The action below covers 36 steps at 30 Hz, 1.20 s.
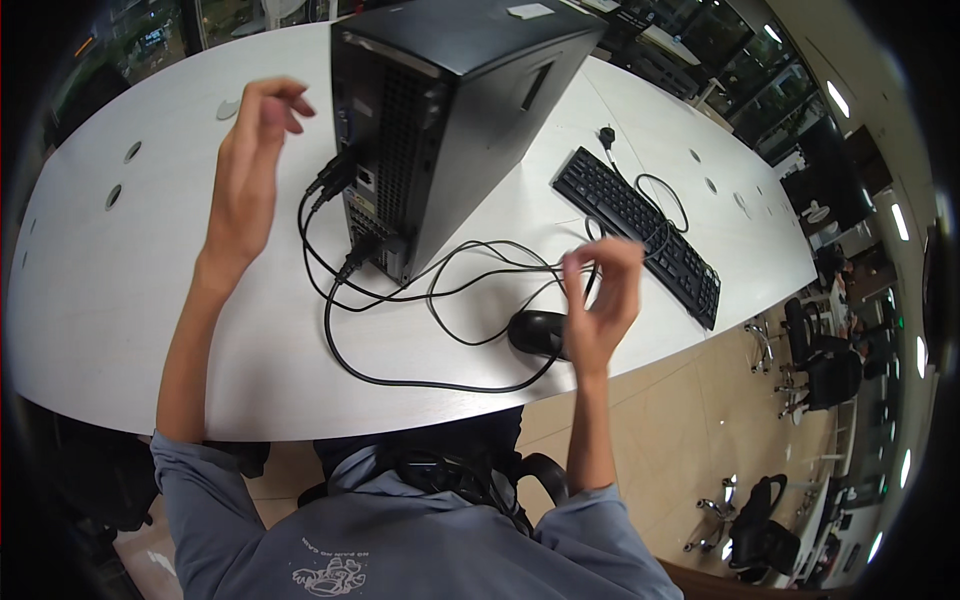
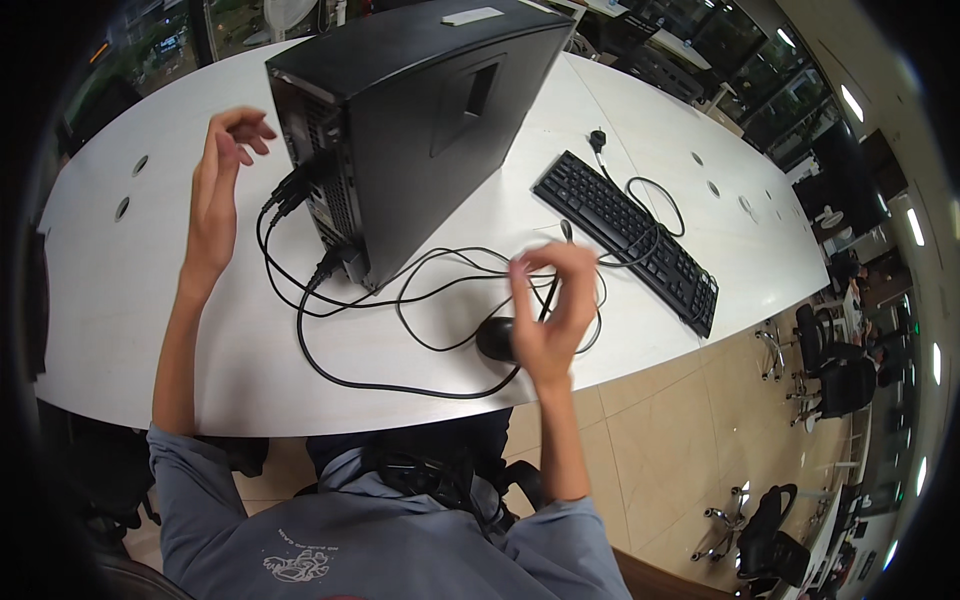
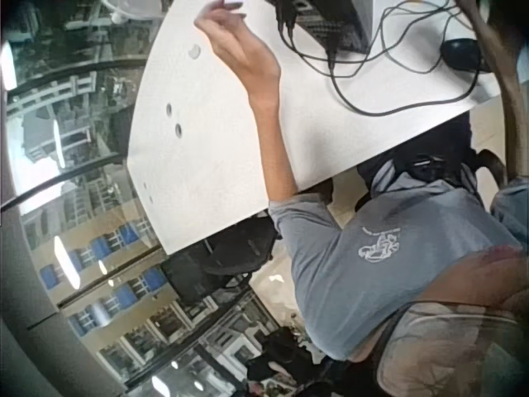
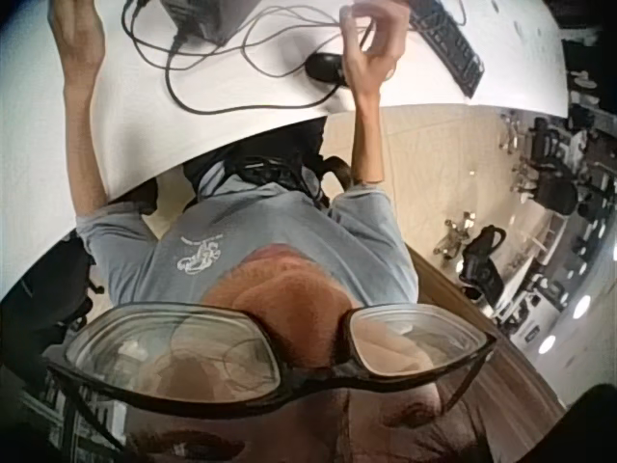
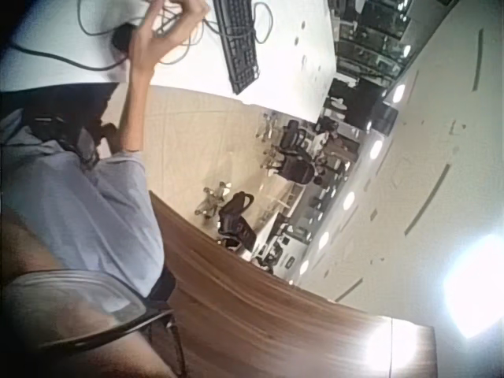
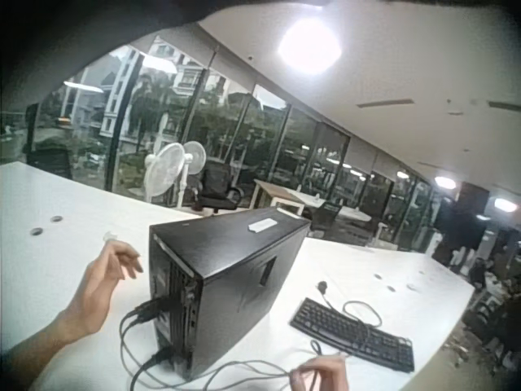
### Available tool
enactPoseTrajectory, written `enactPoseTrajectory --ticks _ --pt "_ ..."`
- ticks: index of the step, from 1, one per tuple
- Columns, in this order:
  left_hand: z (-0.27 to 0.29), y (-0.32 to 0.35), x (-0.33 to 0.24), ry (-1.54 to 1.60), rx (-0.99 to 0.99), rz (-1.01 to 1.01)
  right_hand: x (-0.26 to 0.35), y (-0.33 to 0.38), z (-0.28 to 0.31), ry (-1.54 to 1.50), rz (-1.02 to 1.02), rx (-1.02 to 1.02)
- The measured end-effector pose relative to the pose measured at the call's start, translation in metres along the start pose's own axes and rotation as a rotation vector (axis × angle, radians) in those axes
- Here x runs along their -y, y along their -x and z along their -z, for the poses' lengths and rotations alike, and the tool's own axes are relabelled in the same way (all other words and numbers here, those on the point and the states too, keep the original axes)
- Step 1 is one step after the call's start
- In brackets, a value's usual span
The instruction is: Reinstalling components such as RAM and internal brackets before closing the computer case and plugging in cables.
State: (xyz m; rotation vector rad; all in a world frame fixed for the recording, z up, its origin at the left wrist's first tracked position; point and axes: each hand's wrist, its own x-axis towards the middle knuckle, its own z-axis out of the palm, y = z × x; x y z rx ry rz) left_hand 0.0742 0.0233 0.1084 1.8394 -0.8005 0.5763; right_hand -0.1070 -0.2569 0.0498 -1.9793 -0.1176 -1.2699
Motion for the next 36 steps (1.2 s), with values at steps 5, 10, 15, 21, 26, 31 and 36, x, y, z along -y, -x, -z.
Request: enactPoseTrajectory --ticks 5,10,15,21,26,31,36 --pt "-0.018 0.055 0.084 0.253 -0.033 0.473 -0.061 -0.064 0.042 0.099 -0.121 -0.113" --pt "-0.029 0.086 0.136 0.502 0.004 0.546 -0.168 -0.06 0.084 0.394 -0.255 -0.11" --pt "-0.028 0.088 0.133 0.423 0.027 0.529 -0.196 -0.025 0.087 0.735 -0.175 0.049" --pt "-0.021 0.089 0.132 0.429 0.103 0.514 -0.191 -0.038 0.067 0.964 -0.049 0.214" --pt "-0.023 0.095 0.143 0.374 0.067 0.639 -0.21 -0.041 0.058 0.882 -0.059 0.216" --pt "-0.021 0.098 0.149 0.359 0.047 0.696 -0.204 -0.039 0.07 0.724 -0.206 0.295" --pt "-0.024 0.087 0.131 0.327 0.017 0.74 -0.197 -0.036 0.075 0.714 -0.197 0.269"
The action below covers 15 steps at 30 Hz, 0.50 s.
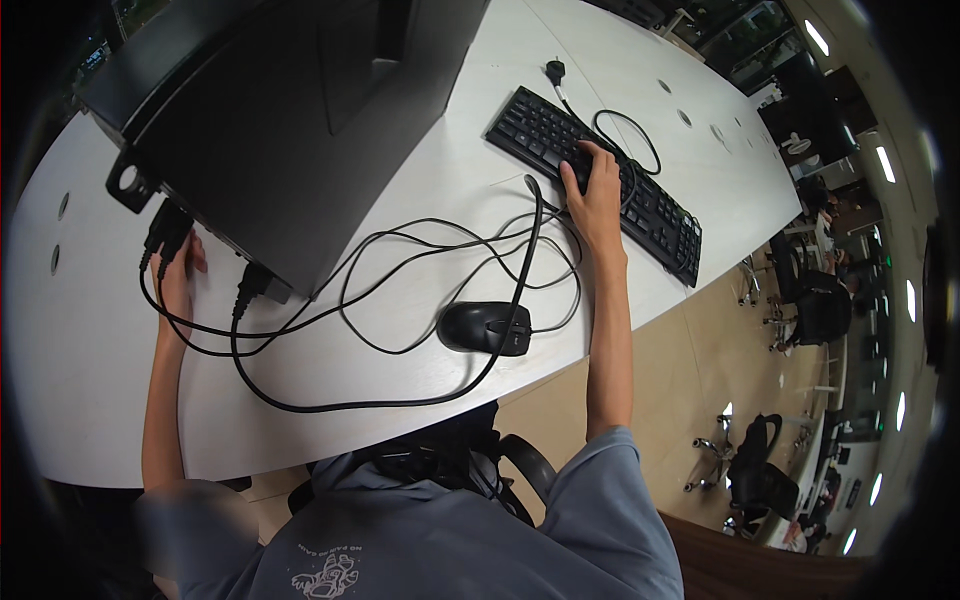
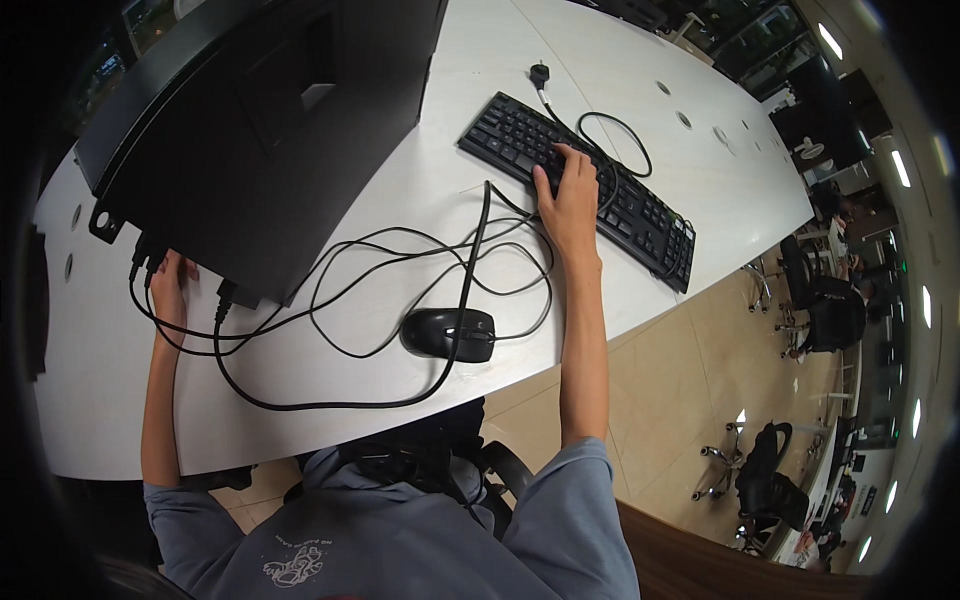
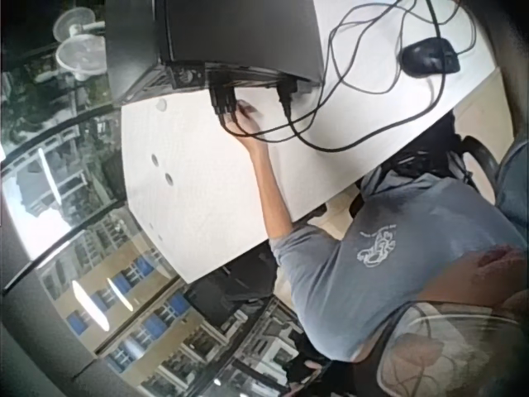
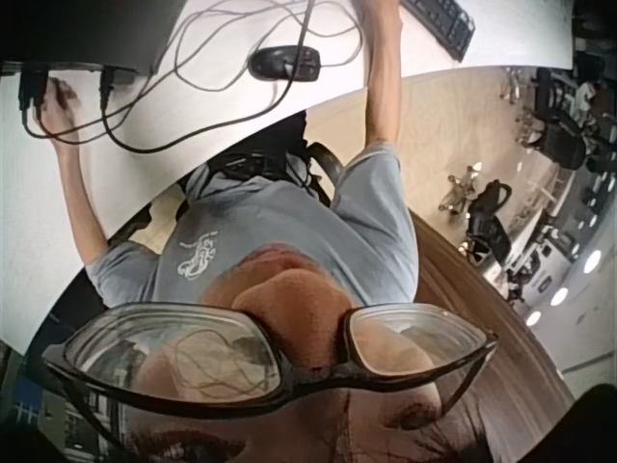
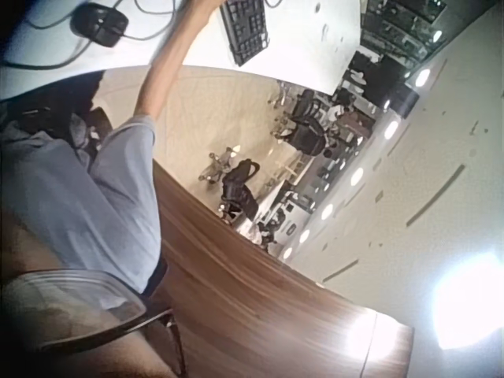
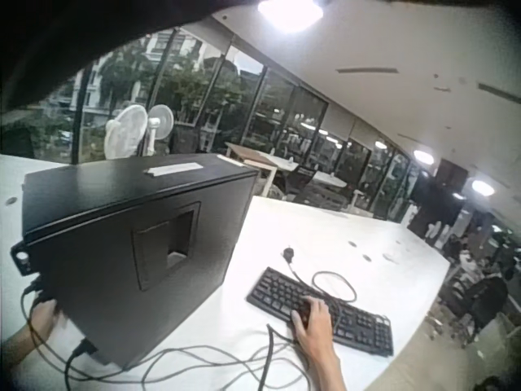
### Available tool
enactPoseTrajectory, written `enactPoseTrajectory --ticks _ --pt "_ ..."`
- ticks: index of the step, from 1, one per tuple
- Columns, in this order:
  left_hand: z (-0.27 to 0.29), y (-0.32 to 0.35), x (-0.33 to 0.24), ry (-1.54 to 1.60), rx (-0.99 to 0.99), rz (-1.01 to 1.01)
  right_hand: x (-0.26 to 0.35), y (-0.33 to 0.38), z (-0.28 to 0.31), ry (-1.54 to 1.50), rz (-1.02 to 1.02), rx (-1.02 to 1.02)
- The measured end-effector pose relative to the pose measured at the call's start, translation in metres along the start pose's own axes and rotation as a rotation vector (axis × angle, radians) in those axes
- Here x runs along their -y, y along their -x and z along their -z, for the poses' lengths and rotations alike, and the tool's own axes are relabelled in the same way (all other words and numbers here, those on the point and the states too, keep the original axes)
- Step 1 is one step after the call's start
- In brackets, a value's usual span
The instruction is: Reinstalling components such as RAM and internal brackets before closing the computer case and plugging in cables.
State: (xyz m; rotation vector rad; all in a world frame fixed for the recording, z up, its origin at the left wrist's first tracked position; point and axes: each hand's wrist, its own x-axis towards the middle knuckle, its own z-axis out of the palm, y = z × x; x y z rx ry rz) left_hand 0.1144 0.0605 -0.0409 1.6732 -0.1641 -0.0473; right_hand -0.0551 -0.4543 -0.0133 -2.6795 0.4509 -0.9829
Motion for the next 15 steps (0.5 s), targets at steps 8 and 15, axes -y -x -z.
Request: enactPoseTrajectory --ticks 8,15 --pt "-0.0001 0.0026 -0.0002 -0.004 -0.015 -0.008 0.0004 0.0051 0.0046 0.012 -0.005 0.072" --pt "-0.0041 0.0048 -0.0056 -0.034 -0.023 -0.026 -0.002 0.0053 0.0038 0.04 0.025 0.074"
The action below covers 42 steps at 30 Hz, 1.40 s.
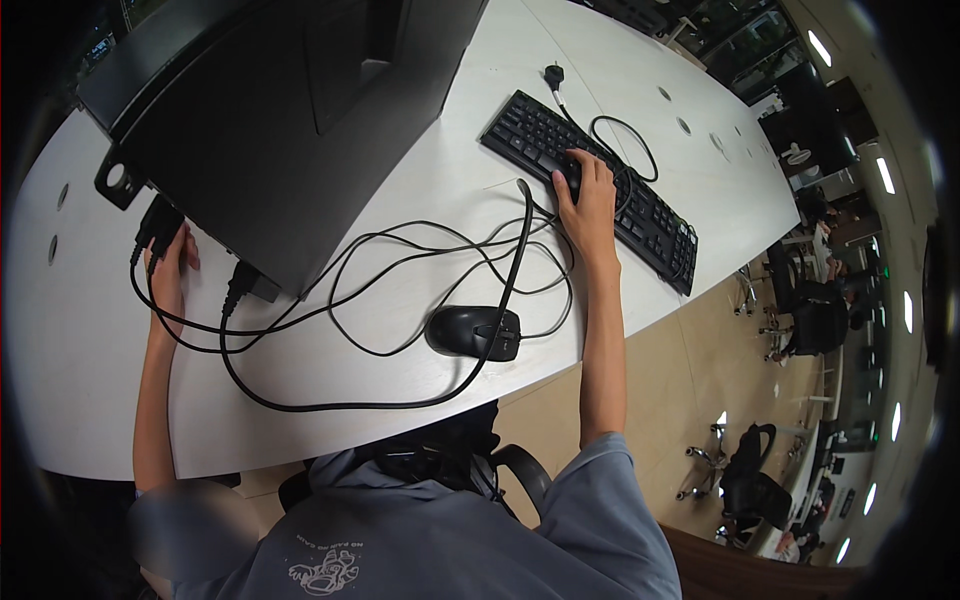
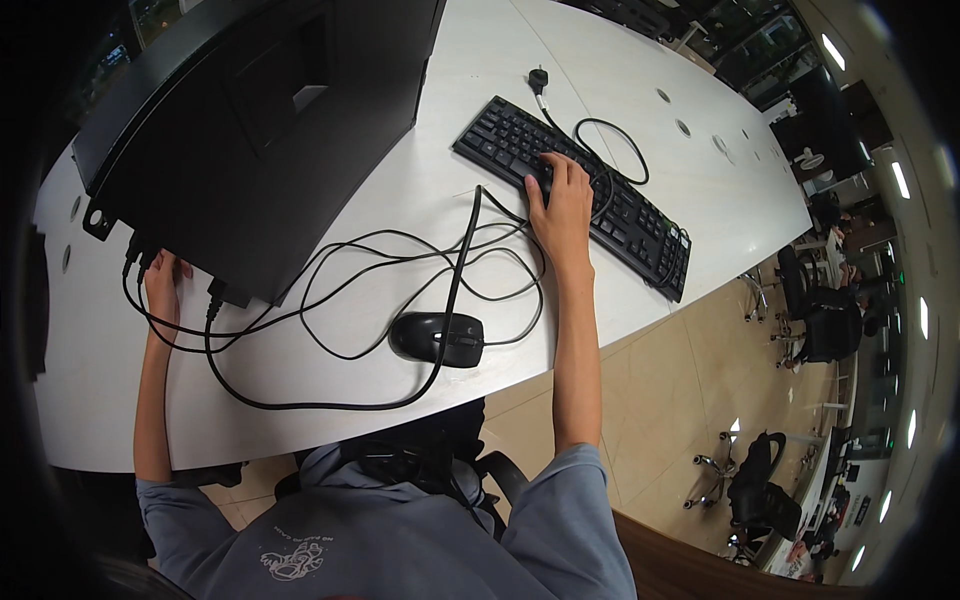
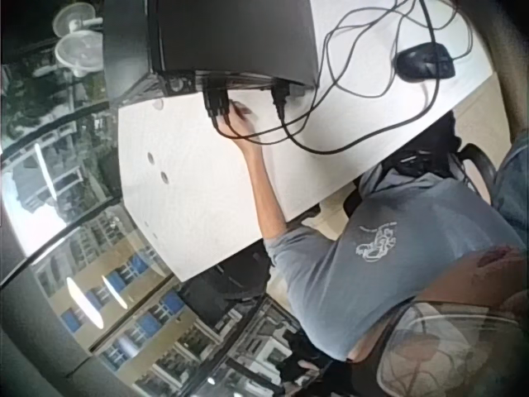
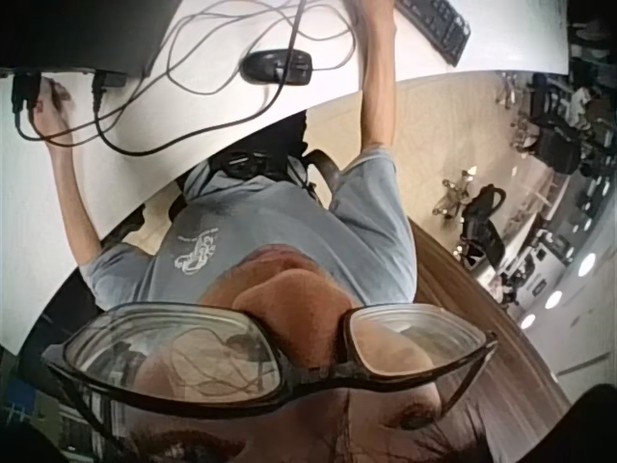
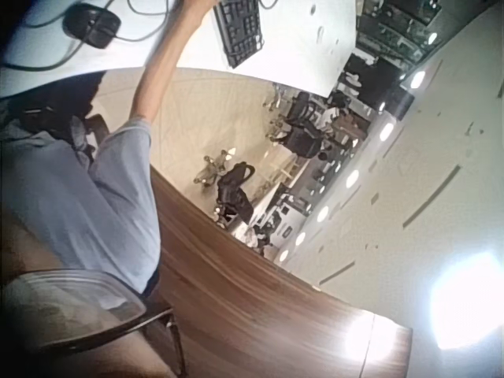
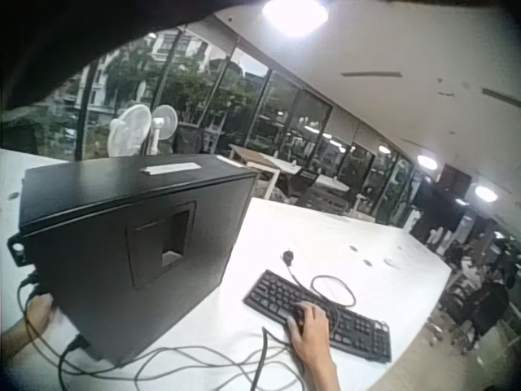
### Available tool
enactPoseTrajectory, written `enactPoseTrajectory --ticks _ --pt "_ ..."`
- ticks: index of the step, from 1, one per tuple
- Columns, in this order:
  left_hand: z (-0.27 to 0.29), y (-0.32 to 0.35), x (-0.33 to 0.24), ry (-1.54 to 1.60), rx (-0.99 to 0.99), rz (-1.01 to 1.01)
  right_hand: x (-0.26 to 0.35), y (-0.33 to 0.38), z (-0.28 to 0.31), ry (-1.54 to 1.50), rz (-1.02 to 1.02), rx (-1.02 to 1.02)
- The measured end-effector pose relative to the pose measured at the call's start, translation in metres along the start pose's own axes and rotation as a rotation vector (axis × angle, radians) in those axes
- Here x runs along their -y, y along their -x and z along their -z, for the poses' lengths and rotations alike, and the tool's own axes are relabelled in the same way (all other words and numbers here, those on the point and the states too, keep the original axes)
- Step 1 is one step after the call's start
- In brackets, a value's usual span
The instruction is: Reinstalling components such as RAM and internal brackets before closing the computer case and plugging in cables.
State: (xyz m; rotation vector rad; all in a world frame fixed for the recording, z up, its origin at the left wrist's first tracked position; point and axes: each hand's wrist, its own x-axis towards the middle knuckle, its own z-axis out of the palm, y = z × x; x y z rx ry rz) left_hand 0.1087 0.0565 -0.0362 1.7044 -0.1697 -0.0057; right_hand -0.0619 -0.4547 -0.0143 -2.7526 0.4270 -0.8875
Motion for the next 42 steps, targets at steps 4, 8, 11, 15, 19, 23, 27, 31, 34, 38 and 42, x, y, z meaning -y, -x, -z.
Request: enactPoseTrajectory --ticks 4,8,11,15,19,23,27,31,34,38,42 --pt "0.005 -0.002 0.005 -0.027 0.004 -0.015 -0.002 0.0 -0.007 0.114 0.044 -0.095" --pt "-0.001 0.002 -0.002 -0.043 -0.019 0.033 0.001 -0.001 -0.004 0.101 -0.031 -0.03" --pt "-0.005 0.005 -0.01 -0.009 -0.027 0.054 0.002 -0.002 -0.005 0.08 -0.049 -0.018" --pt "0.0 0.002 -0.004 -0.001 0.015 0.013 -0.004 -0.003 -0.014 0.082 0.032 -0.072" --pt "0.0 -0.001 -0.001 0.002 -0.001 0.035 0.001 -0.01 -0.012 0.155 -0.019 -0.018" --pt "0.01 -0.005 0.013 -0.012 0.003 0.014 0.004 -0.012 -0.01 0.279 0.041 -0.113" --pt "0.008 -0.002 0.01 -0.007 -0.009 0.014 -0.011 -0.004 0.008 0.077 -0.108 -0.161" --pt "0.004 -0.003 0.008 -0.028 -0.002 0.031 -0.021 0.0 0.015 -0.057 -0.119 -0.184" --pt "0.009 -0.006 0.015 -0.024 0.0 0.054 -0.024 0.003 0.012 0.04 -0.106 -0.06" --pt "0.019 -0.009 0.026 -0.006 -0.002 0.1 -0.014 -0.001 0.023 0.115 -0.072 -0.13" --pt "0.018 -0.009 0.028 -0.006 -0.027 0.095 -0.02 0.001 0.02 0.17 -0.103 -0.084"
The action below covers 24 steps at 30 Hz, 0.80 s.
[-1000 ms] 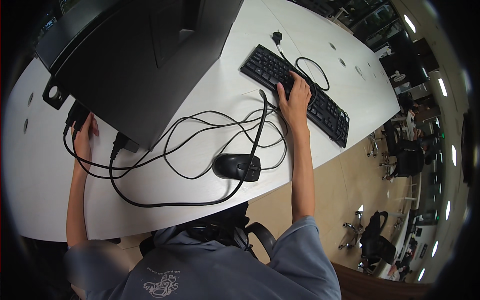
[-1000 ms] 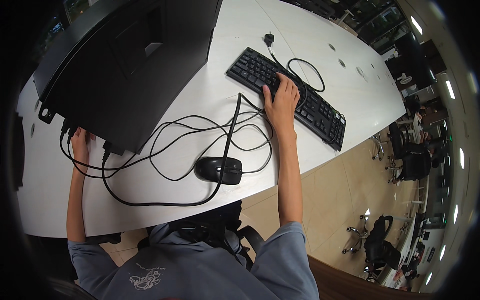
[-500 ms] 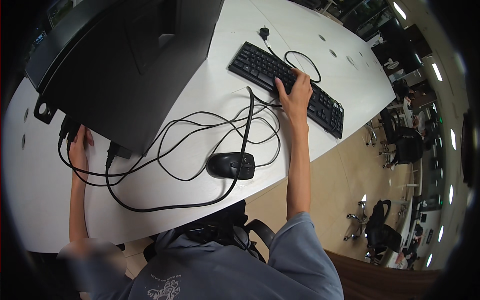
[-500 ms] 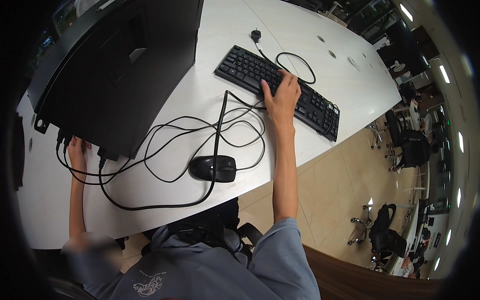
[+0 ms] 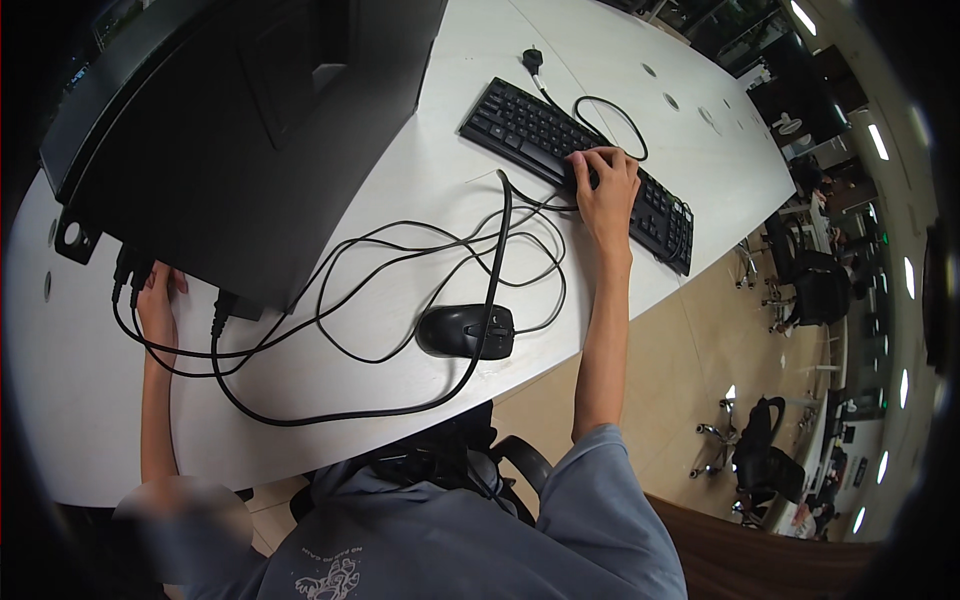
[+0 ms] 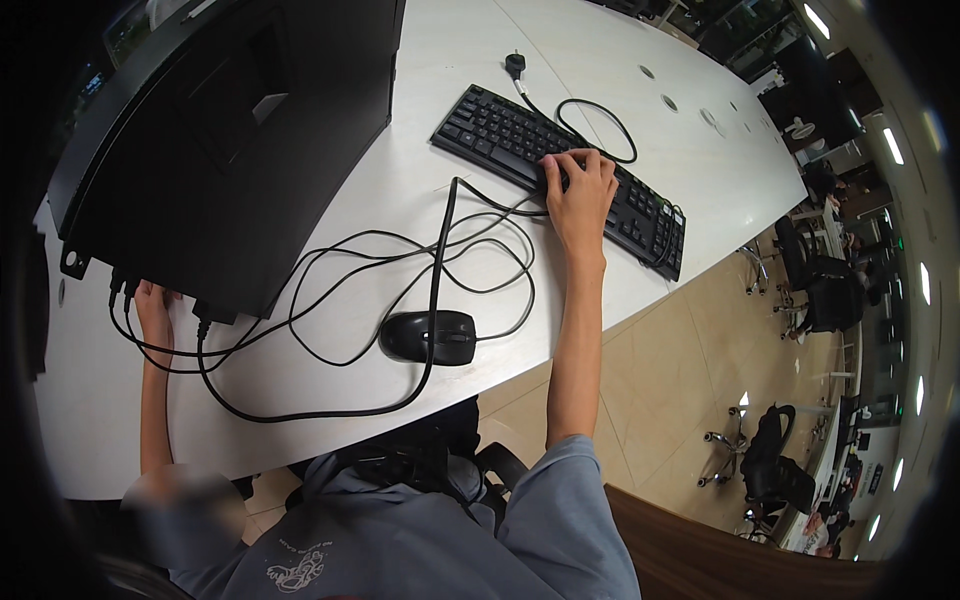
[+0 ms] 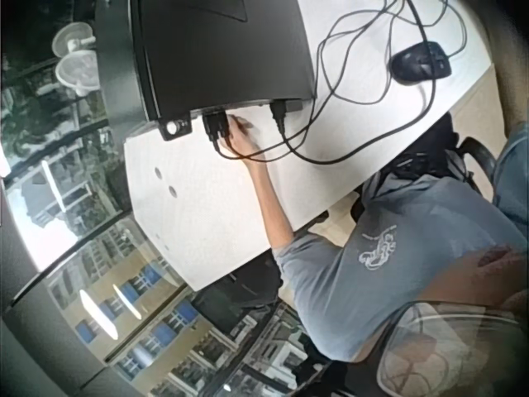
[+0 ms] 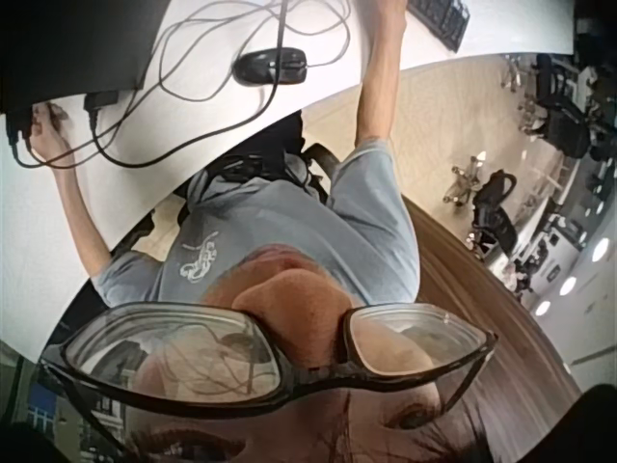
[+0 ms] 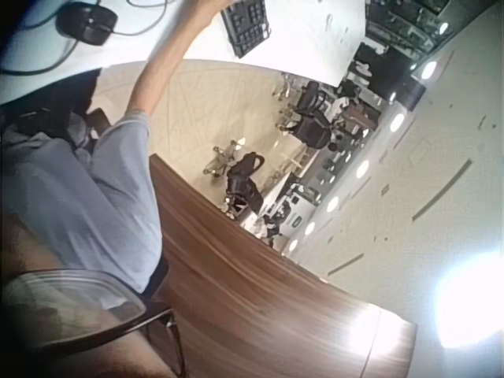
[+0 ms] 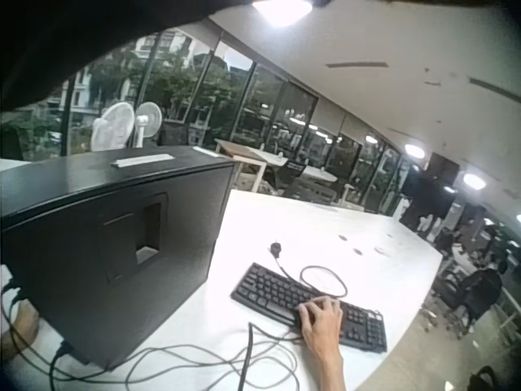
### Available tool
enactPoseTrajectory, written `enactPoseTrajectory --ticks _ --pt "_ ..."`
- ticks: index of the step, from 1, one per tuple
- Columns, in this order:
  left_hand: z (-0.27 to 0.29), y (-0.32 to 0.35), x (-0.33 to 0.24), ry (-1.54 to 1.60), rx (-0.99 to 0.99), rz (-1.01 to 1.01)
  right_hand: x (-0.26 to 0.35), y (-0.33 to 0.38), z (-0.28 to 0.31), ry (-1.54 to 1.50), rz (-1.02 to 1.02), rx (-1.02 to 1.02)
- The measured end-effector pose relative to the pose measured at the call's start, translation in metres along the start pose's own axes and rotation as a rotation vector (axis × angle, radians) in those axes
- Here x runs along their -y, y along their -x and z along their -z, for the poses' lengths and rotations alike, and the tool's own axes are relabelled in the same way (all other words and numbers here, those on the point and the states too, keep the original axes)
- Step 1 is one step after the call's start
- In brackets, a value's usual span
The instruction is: Reinstalling components such as RAM and internal brackets before closing the computer case and plugging in cables.
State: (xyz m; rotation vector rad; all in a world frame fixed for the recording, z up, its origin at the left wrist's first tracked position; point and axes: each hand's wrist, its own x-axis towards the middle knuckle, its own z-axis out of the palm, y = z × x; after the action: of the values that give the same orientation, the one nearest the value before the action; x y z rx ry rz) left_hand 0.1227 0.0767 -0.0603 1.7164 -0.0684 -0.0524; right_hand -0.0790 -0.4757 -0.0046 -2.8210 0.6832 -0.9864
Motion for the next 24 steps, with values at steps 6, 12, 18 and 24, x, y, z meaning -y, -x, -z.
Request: enactPoseTrajectory --ticks 6,12,18,24 --pt "0.0 0.0 0.002 0.014 0.0 0.0 0.013 0.001 -0.002 0.027 0.107 -0.099" --pt "0.001 0.0 0.004 -0.005 0.019 -0.016 -0.005 -0.006 0.006 -0.135 0.025 -0.111" --pt "0.008 -0.005 0.012 -0.009 0.037 -0.038 -0.008 -0.002 0.006 -0.186 -0.078 -0.074" --pt "0.006 -0.006 0.012 -0.029 0.003 -0.023 -0.006 -0.002 0.007 -0.24 -0.078 -0.041"
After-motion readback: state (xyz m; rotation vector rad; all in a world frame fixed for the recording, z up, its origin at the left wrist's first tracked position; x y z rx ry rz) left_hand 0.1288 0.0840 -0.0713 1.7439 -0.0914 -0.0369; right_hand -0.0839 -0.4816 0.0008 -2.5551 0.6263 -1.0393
